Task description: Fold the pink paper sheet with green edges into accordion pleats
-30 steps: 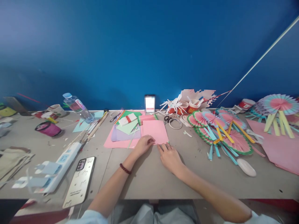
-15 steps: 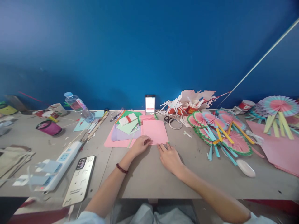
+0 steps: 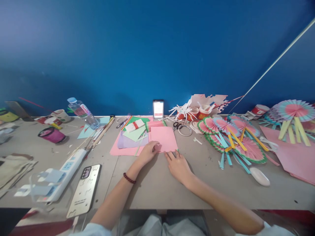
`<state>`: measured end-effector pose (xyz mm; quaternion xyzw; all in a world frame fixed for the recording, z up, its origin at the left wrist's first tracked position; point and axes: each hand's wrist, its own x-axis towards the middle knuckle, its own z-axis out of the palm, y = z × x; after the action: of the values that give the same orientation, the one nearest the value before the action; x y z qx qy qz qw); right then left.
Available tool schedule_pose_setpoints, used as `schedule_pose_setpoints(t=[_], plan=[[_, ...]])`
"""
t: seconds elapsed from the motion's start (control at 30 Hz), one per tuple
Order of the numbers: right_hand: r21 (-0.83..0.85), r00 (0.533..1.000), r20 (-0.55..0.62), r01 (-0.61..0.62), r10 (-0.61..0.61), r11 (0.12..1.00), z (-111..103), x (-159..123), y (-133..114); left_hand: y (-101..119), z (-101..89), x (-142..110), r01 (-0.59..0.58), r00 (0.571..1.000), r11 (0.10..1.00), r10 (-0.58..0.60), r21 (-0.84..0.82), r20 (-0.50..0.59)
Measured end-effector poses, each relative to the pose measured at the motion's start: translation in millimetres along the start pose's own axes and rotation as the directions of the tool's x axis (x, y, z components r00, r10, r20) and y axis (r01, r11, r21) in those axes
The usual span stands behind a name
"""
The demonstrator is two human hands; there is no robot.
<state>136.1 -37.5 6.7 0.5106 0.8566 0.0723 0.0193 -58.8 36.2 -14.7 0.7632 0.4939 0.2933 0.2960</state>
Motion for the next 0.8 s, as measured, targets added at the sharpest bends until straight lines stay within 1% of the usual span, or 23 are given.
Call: schedule_pose_setpoints(t=[0.1, 0.2, 0.27, 0.37, 0.5, 0.57, 0.67, 0.8], plan=[[-0.041, 1.0, -0.003, 0.014, -0.014, 0.999, 2.8, 0.4, -1.4, -2.4, 1.9, -0.9, 0.006, 0.999, 0.999, -0.004, 0.039, -0.035], [-0.061, 1.0, -0.01, 0.02, -0.021, 0.998, 4.5, 0.6, -1.9, 0.3, -1.4, -2.0, -0.002, 0.999, 0.997, 0.005, 0.081, -0.036], [-0.067, 1.0, -0.016, 0.013, -0.015, 0.998, 5.4, 0.6, -1.9, 4.4, -7.1, -2.8, -0.016, 1.0, 0.997, 0.017, 0.081, -0.009], [-0.077, 0.999, -0.039, 0.002, -0.006, 0.997, 7.5, 0.4, -2.0, 8.8, -18.2, -4.0, -0.051, 0.997, 0.998, 0.049, 0.025, 0.061], [-0.09, 0.998, -0.058, 0.004, -0.009, 0.996, 10.3, 0.4, -2.2, 4.0, -28.3, -4.4, -0.103, 0.989, 0.994, 0.107, -0.039, 0.104], [-0.09, 0.999, -0.044, 0.006, -0.01, 0.996, 10.0, 0.5, -2.2, -0.9, -29.3, -3.6, -0.098, 0.987, 0.994, 0.104, -0.048, 0.121], [-0.087, 1.0, -0.025, 0.007, -0.009, 0.996, 7.1, 0.6, -2.3, -6.0, -27.5, -2.0, -0.064, 0.989, 0.997, 0.068, -0.039, 0.128], [-0.078, 1.0, -0.008, 0.005, -0.006, 0.997, 1.6, 0.5, -2.5, -4.5, -24.4, -1.6, -0.058, 0.992, 0.998, 0.057, 0.005, 0.114]])
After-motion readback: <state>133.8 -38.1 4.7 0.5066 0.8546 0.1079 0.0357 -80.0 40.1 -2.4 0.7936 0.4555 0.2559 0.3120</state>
